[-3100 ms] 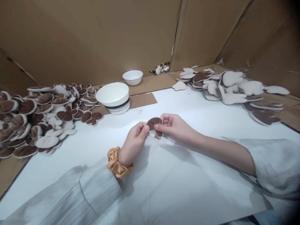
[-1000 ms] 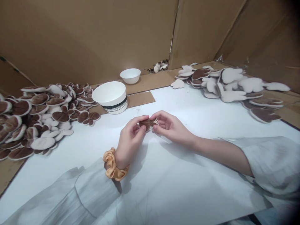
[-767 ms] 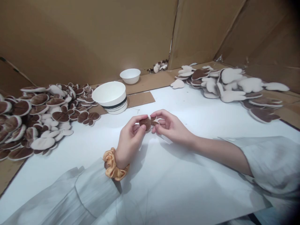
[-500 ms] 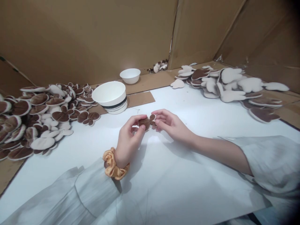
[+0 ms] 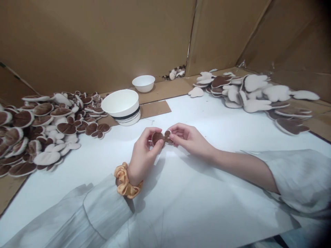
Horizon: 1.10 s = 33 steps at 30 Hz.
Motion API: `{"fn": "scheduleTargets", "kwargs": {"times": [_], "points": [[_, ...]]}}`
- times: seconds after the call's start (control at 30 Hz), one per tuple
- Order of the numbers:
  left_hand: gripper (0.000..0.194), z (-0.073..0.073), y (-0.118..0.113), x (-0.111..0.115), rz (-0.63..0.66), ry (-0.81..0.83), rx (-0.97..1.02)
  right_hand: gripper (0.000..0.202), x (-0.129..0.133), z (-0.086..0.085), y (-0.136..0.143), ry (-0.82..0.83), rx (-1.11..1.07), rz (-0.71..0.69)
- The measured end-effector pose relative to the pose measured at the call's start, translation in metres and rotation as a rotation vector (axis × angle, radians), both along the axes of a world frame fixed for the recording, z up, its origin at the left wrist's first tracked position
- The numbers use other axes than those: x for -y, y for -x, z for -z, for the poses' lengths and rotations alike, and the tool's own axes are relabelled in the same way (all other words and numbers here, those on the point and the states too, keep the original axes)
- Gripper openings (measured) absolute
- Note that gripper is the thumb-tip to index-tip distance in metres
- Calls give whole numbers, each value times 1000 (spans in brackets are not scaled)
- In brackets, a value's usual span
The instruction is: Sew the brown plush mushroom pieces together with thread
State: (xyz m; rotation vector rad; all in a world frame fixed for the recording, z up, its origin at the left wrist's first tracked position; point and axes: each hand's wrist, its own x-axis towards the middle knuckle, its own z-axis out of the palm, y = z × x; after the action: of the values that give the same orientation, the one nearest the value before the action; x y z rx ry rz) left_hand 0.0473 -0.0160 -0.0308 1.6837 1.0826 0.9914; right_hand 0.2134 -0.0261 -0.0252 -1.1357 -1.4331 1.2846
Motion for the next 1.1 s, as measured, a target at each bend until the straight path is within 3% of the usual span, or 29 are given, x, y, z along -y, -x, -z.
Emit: {"fn": "scheduleTargets", "kwargs": {"times": [0.3, 0.5, 0.67, 0.8, 1.1], "points": [[12, -5, -3, 3, 17, 118, 33, 12, 6, 0, 0, -128, 168, -44], [20, -13, -7, 2, 10, 327, 92, 10, 8, 0, 2, -173, 231, -16], [27, -18, -9, -1, -36, 408, 10, 10, 12, 2, 5, -167, 214, 5], [25, -17, -6, -4, 1, 433, -13, 9, 13, -1, 6, -185, 209, 27], [23, -14, -3, 0, 28, 323, 89, 7, 8, -6, 4, -100, 170, 31]]}}
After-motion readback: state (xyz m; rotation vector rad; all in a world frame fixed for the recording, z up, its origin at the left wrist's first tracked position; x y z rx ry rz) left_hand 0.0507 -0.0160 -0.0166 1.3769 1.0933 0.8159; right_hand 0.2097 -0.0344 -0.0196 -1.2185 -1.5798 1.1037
